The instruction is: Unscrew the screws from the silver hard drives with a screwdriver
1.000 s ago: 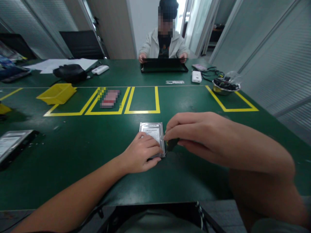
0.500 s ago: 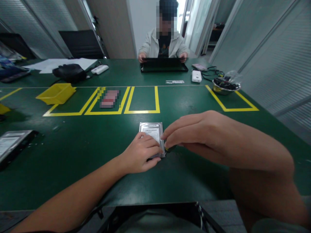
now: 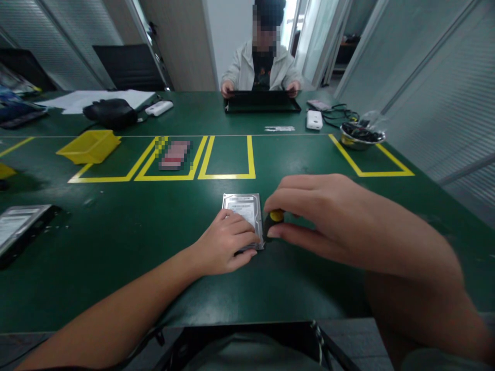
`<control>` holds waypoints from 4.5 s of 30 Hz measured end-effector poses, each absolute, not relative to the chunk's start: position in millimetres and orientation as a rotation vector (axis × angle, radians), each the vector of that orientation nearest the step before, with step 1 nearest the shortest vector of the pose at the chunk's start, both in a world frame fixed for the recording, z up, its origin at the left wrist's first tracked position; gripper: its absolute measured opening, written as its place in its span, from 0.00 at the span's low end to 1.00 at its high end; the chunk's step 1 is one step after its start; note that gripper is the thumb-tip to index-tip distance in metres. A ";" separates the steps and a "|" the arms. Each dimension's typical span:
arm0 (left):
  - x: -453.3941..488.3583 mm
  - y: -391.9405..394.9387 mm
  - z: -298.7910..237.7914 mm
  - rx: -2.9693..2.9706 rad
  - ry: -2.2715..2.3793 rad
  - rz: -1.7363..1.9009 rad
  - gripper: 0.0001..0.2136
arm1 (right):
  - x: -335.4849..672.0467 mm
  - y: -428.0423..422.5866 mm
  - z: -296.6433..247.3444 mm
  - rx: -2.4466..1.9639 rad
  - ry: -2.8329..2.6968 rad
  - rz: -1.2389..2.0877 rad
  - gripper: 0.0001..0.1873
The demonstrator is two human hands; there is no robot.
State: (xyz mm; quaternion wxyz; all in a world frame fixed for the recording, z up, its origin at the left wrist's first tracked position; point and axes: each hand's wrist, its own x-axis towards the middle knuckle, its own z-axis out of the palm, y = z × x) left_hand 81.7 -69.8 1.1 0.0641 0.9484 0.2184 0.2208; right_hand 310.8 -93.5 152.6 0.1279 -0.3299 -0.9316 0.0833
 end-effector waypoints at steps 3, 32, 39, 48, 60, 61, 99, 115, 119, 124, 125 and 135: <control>81.1 -69.5 -0.7 2.869 0.649 0.693 0.06 | 306.4 -95.1 150.3 -1.085 -2.695 0.102 0.08; 80.8 -68.3 1.1 3.020 0.424 0.735 0.06 | 301.6 -93.4 145.3 -1.024 -2.839 0.378 0.10; 79.1 -68.0 -1.1 2.993 0.441 0.654 0.08 | 308.9 -90.3 149.7 -0.854 -2.804 0.458 0.10; 78.5 -66.3 -0.7 2.974 0.404 0.704 0.08 | 313.5 -91.8 152.3 -0.757 -2.772 0.453 0.17; 77.9 -66.7 -0.4 2.959 0.412 0.681 0.08 | 314.5 -92.0 157.5 -0.755 -2.802 0.349 0.14; 78.2 -66.8 -0.1 2.961 0.416 0.675 0.08 | 315.1 -92.1 157.8 -0.775 -2.802 0.340 0.13; 80.3 -66.8 -4.0 2.926 0.417 0.702 0.08 | 314.5 -93.7 151.1 -0.880 -2.800 0.286 0.10; 80.9 -67.2 -3.7 2.955 0.402 0.770 0.07 | 311.6 -91.0 149.0 -0.749 -2.788 0.418 0.10; 80.1 -66.6 -6.7 2.932 0.404 0.722 0.09 | 312.5 -92.8 149.6 -0.757 -2.803 0.386 0.11; 80.7 -65.7 -8.2 2.913 0.397 0.774 0.09 | 314.5 -94.6 150.3 -0.783 -2.809 0.355 0.14; 80.8 -65.6 -8.1 2.911 0.395 0.783 0.09 | 314.9 -94.7 150.3 -0.789 -2.809 0.349 0.15; 79.5 -66.2 -7.3 2.941 0.403 0.765 0.08 | 313.6 -94.3 153.3 -0.800 -2.828 0.352 0.12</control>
